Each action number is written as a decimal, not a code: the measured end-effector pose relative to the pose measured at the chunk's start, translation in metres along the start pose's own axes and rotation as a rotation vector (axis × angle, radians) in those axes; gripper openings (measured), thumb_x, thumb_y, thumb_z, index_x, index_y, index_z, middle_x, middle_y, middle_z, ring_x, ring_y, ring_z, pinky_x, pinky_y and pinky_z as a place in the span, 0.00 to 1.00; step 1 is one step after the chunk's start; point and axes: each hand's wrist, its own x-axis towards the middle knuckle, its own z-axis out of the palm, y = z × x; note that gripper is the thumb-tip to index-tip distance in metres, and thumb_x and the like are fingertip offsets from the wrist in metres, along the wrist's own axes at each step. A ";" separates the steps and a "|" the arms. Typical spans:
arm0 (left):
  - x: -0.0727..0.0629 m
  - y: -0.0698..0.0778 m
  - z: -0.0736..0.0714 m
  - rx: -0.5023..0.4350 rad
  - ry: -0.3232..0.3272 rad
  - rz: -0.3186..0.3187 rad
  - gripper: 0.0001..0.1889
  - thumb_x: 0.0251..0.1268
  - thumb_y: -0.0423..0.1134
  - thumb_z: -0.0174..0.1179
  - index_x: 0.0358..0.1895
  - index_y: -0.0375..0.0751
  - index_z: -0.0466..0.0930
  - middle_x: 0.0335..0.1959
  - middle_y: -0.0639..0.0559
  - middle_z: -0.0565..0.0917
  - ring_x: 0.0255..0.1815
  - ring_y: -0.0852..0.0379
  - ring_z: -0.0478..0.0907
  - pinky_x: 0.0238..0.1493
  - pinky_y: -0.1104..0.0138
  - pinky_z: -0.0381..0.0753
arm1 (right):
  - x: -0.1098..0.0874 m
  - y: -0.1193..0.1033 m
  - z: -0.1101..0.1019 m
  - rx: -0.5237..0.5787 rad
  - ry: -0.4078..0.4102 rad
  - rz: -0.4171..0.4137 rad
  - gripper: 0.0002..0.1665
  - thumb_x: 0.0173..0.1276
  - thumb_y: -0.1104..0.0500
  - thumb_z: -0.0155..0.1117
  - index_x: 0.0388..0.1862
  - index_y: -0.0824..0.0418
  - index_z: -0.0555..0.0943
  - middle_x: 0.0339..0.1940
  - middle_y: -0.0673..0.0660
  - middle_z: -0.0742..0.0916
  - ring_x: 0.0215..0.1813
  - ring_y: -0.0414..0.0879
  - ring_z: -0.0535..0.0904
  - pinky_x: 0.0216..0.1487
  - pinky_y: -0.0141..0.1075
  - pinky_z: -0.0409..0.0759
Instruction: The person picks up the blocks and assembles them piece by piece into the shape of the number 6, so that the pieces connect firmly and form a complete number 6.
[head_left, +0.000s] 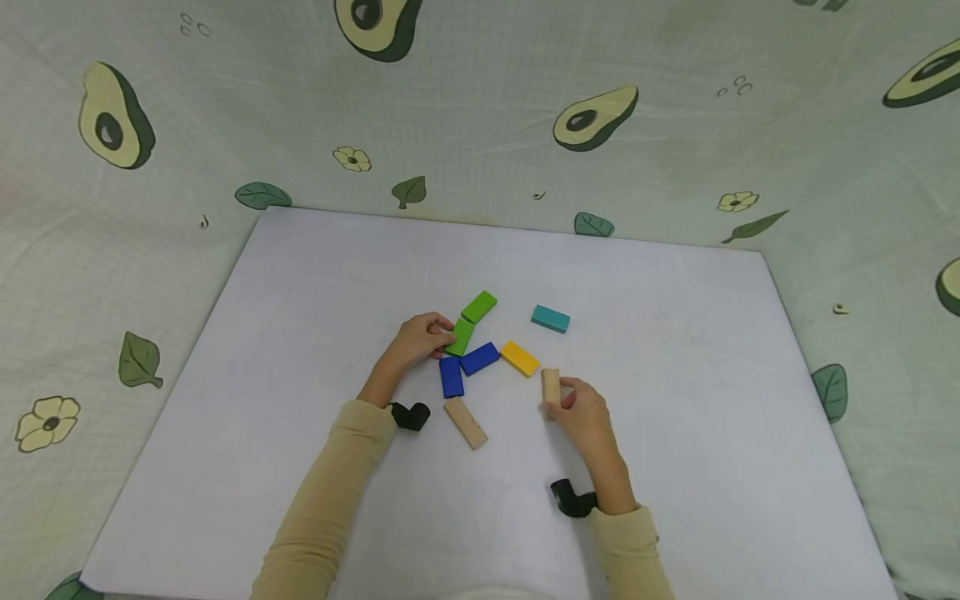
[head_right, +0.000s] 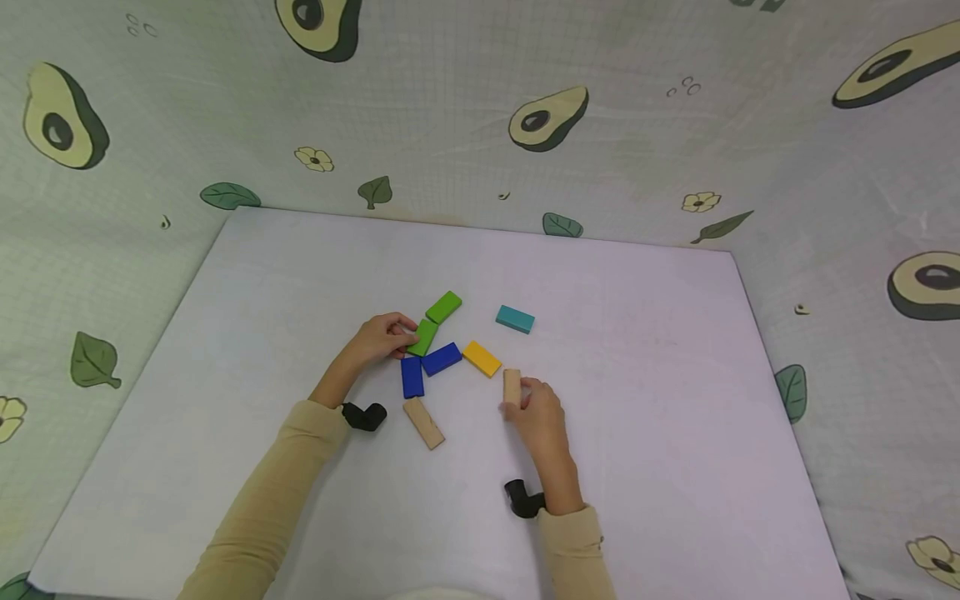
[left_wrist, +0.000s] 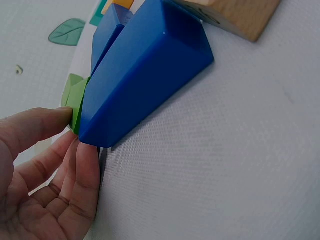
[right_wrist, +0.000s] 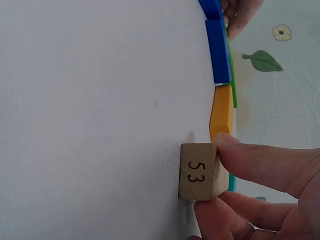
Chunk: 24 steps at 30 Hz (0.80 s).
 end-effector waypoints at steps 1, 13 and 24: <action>0.000 0.000 0.000 -0.002 0.000 0.001 0.16 0.61 0.38 0.59 0.51 0.36 0.76 0.31 0.47 0.78 0.23 0.62 0.77 0.28 0.74 0.79 | 0.000 -0.001 0.000 -0.001 -0.010 0.001 0.34 0.58 0.56 0.68 0.62 0.66 0.70 0.27 0.57 0.74 0.27 0.46 0.68 0.24 0.31 0.65; -0.001 0.000 0.000 -0.013 -0.003 0.002 0.16 0.61 0.38 0.59 0.51 0.35 0.76 0.31 0.47 0.78 0.23 0.62 0.77 0.28 0.74 0.80 | -0.001 -0.005 0.000 -0.006 -0.116 -0.012 0.45 0.59 0.51 0.67 0.71 0.59 0.58 0.30 0.56 0.76 0.30 0.46 0.69 0.27 0.31 0.67; 0.001 -0.002 0.001 -0.010 -0.003 0.006 0.16 0.62 0.38 0.59 0.51 0.35 0.76 0.31 0.47 0.78 0.24 0.62 0.77 0.29 0.74 0.80 | 0.007 0.010 -0.016 -0.115 -0.253 -0.238 0.54 0.53 0.53 0.73 0.73 0.62 0.53 0.42 0.57 0.74 0.37 0.46 0.68 0.35 0.34 0.69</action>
